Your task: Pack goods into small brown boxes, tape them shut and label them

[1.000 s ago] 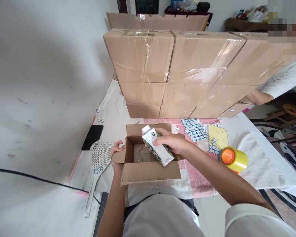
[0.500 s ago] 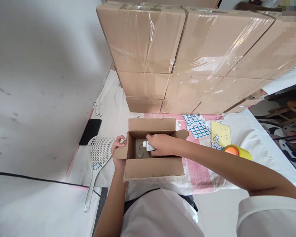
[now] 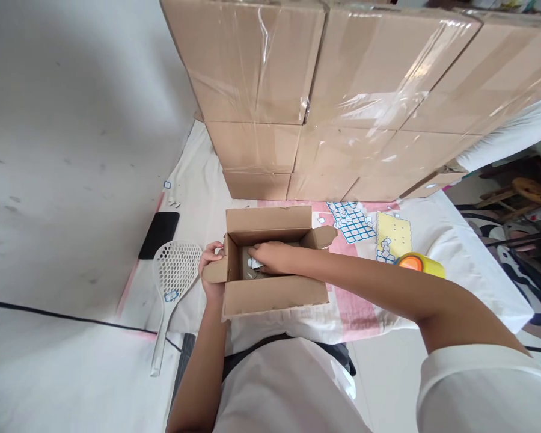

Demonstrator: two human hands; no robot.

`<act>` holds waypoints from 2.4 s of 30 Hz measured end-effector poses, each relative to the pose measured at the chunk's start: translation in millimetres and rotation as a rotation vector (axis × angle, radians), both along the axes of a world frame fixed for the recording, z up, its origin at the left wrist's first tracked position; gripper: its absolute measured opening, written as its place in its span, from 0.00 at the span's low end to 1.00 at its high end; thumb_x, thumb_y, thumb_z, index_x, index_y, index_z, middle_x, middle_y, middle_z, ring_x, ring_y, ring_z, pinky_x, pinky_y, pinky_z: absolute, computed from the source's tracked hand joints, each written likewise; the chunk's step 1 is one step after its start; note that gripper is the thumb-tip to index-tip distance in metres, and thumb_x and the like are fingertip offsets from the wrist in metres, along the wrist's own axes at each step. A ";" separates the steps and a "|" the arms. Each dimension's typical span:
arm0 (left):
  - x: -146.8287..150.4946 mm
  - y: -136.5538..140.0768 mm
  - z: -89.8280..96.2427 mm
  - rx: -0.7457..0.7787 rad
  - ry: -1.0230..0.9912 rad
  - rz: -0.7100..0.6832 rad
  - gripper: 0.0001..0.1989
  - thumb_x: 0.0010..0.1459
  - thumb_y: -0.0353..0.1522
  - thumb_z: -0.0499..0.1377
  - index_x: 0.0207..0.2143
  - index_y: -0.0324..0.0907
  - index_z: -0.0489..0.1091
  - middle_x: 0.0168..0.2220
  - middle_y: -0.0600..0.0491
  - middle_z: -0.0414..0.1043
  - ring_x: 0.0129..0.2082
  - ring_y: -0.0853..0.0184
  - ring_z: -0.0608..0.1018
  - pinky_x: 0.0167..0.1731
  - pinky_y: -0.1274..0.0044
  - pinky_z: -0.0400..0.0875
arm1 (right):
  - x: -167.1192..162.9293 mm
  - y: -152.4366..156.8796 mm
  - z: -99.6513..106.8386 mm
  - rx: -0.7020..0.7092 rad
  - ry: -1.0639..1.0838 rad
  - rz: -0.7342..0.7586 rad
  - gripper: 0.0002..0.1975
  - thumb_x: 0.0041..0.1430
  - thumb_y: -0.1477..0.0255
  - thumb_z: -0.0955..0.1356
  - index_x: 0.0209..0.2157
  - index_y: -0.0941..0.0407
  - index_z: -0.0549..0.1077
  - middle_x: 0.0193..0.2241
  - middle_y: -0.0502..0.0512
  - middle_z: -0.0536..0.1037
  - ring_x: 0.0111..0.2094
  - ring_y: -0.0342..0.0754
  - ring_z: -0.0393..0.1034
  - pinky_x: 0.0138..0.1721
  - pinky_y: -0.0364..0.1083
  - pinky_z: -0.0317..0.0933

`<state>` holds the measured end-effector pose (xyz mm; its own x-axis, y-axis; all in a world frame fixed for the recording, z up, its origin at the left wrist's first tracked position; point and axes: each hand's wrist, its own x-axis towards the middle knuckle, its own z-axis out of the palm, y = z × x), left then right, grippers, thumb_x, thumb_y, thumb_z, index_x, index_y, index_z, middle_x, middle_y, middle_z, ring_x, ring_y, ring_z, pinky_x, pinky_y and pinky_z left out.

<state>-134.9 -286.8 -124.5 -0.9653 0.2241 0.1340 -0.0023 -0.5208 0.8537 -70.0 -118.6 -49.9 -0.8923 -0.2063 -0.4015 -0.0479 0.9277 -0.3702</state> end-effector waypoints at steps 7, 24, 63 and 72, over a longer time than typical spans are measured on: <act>7.7 -6.6 7.1 -0.074 0.061 0.059 0.11 0.54 0.34 0.67 0.40 0.47 0.72 0.54 0.54 0.73 0.57 0.62 0.75 0.56 0.72 0.68 | 86.4 -1.9 50.8 -0.234 0.552 -0.361 0.18 0.69 0.68 0.67 0.59 0.50 0.71 0.60 0.60 0.73 0.62 0.60 0.67 0.62 0.60 0.61; -50.4 -58.9 23.6 -0.813 1.486 -0.424 0.39 0.54 0.42 0.65 0.68 0.52 0.62 0.67 0.44 0.67 0.67 0.46 0.69 0.64 0.53 0.65 | 151.2 16.6 -16.2 -0.659 0.885 -0.631 0.33 0.73 0.49 0.50 0.63 0.47 0.73 0.57 0.57 0.79 0.66 0.60 0.63 0.72 0.65 0.38; -29.0 -19.8 3.6 -0.762 1.058 -0.164 0.17 0.65 0.36 0.57 0.55 0.50 0.75 0.61 0.47 0.71 0.68 0.49 0.65 0.63 0.52 0.65 | 128.8 33.8 -50.8 -0.844 1.122 -0.742 0.14 0.72 0.62 0.63 0.46 0.46 0.81 0.50 0.57 0.81 0.64 0.58 0.63 0.68 0.64 0.50; -29.0 -10.6 -7.8 -0.674 1.335 0.041 0.19 0.66 0.28 0.51 0.51 0.51 0.77 0.53 0.52 0.79 0.59 0.60 0.76 0.67 0.61 0.56 | 116.6 26.7 -78.9 -0.894 1.293 -0.656 0.19 0.74 0.59 0.57 0.52 0.44 0.76 0.57 0.57 0.75 0.67 0.58 0.59 0.67 0.63 0.54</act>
